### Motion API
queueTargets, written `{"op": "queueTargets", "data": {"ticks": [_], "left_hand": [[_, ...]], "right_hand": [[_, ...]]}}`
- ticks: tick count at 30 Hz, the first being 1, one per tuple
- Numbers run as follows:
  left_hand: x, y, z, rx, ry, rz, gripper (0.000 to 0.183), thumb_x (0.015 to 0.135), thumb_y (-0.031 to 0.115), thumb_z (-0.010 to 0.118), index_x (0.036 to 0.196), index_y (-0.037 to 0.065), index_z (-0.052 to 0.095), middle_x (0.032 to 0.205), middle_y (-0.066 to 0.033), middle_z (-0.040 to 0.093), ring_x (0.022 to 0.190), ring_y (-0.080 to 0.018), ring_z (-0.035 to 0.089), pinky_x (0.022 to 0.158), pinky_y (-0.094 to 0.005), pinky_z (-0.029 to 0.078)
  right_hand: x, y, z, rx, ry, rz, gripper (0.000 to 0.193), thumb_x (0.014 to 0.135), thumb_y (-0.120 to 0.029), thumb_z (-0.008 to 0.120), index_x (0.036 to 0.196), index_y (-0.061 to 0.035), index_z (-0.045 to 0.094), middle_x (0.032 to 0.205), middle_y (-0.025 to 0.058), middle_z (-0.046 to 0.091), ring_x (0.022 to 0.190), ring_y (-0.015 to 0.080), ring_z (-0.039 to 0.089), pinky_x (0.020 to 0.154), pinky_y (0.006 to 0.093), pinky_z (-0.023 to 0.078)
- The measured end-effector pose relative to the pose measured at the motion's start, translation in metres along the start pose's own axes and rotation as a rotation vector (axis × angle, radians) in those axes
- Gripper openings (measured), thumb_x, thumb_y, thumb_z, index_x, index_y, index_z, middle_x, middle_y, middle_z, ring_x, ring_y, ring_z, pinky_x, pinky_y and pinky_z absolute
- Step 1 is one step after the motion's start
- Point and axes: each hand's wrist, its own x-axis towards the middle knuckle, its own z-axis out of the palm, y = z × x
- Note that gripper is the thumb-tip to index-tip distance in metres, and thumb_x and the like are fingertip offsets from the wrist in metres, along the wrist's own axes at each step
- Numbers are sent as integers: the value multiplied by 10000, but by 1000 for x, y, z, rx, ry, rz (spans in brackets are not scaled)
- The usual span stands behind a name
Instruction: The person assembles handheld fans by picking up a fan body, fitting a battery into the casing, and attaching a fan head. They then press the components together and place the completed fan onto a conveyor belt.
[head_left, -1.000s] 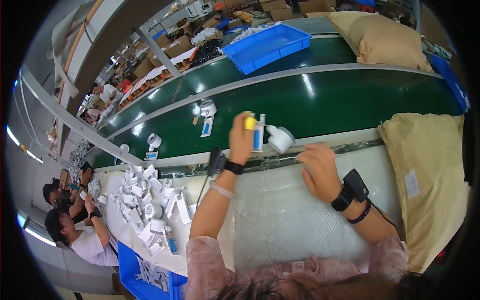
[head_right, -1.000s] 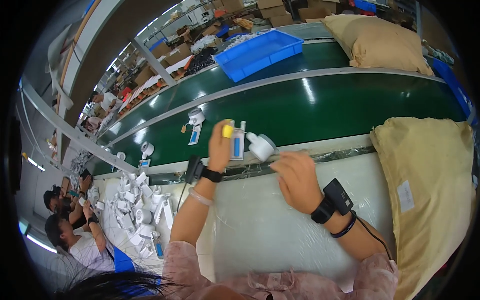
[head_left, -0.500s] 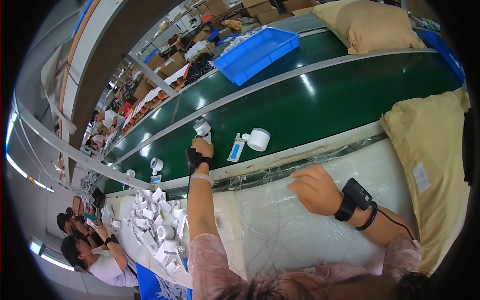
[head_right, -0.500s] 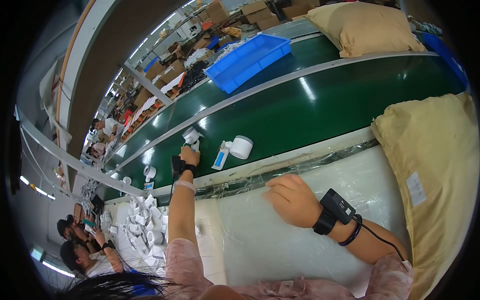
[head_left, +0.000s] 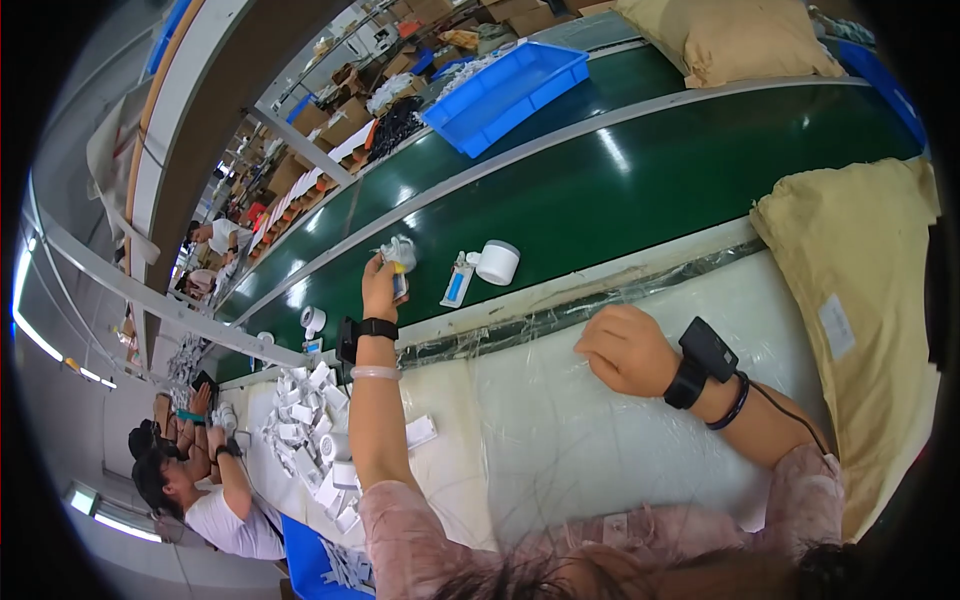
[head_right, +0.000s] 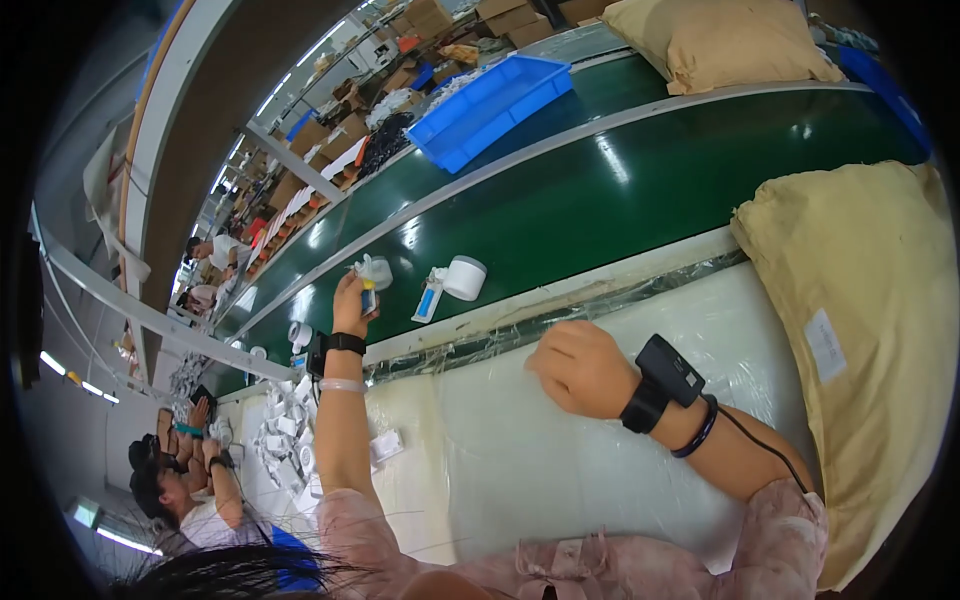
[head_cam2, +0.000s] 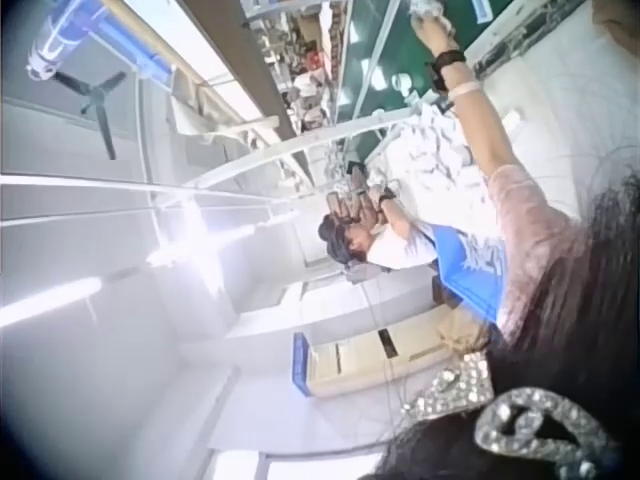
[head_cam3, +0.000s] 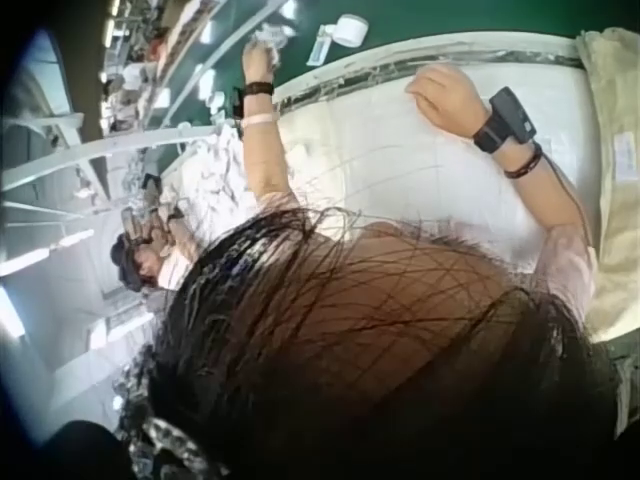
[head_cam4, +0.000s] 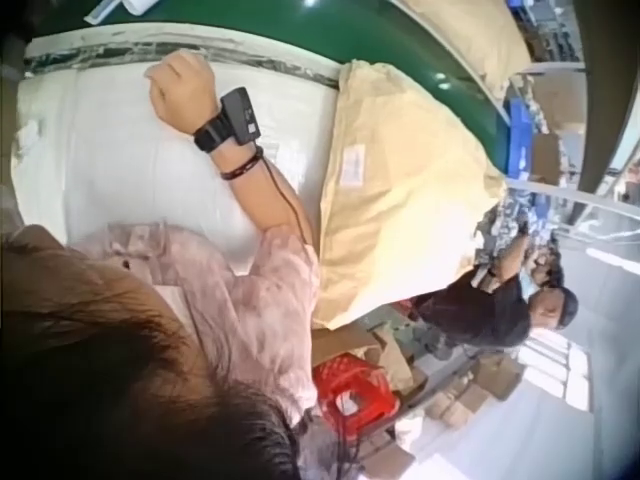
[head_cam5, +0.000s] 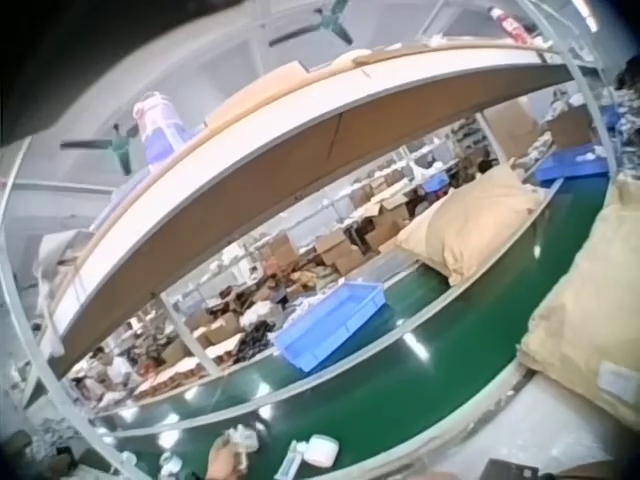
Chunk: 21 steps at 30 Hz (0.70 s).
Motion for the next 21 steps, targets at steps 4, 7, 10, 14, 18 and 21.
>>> {"op": "queueTargets", "data": {"ticks": [4, 7, 10, 14, 18, 21], "left_hand": [[-78, 33, -8, -202, -185, 49, 439, 814, 140, 548, 1225, -3, 496, 827, -78, 617, 559, -129, 572, 444, -255, 457], [-136, 21, -10, -206, -398, 176, 560, 793, 156, 595, 1311, -3, 450, 1150, -128, 594, 866, -168, 631, 662, -263, 537], [-212, 29, 11, -100, -713, 123, 692, 755, 167, 651, 1380, 9, 401, 1314, -105, 506, 1241, -219, 474, 1030, -325, 379], [-265, 12, 30, -122, -1070, 62, 672, 773, 119, 623, 1397, 58, 382, 1177, -54, 539, 1050, -142, 510, 888, -279, 416], [-279, 3, 34, -153, -1076, 36, 575, 854, 132, 569, 1393, 61, 383, 1035, -42, 559, 820, -82, 493, 673, -237, 404], [-276, -9, 42, -191, -1062, 125, 521, 892, 155, 545, 1379, 53, 392, 944, -31, 553, 681, -53, 461, 540, -214, 375]], "right_hand": [[2, -3, 0, 65, -61, 16, 218, 727, -6, 648, 938, -61, 642, 892, 98, 628, 856, 303, 603, 737, 404, 490], [5, -10, 2, 95, -115, 108, 501, 743, -68, 664, 1233, -66, 558, 1172, 164, 575, 1111, 371, 519, 958, 454, 411], [12, -23, -5, 114, -79, 227, 550, 746, -96, 687, 1274, -54, 536, 1251, 162, 549, 1191, 354, 487, 1032, 418, 362], [16, -33, -9, 253, -357, 115, 547, 746, -135, 709, 1268, -81, 556, 1256, 145, 559, 1236, 360, 452, 1055, 421, 320], [14, -46, -15, 384, -519, 247, 331, 798, -64, 666, 1128, -70, 642, 974, 105, 677, 872, 245, 641, 799, 332, 474], [15, -55, -22, 468, -465, 414, 273, 785, -12, 677, 1054, -38, 639, 841, 42, 647, 719, 111, 584, 702, 244, 455]]}}
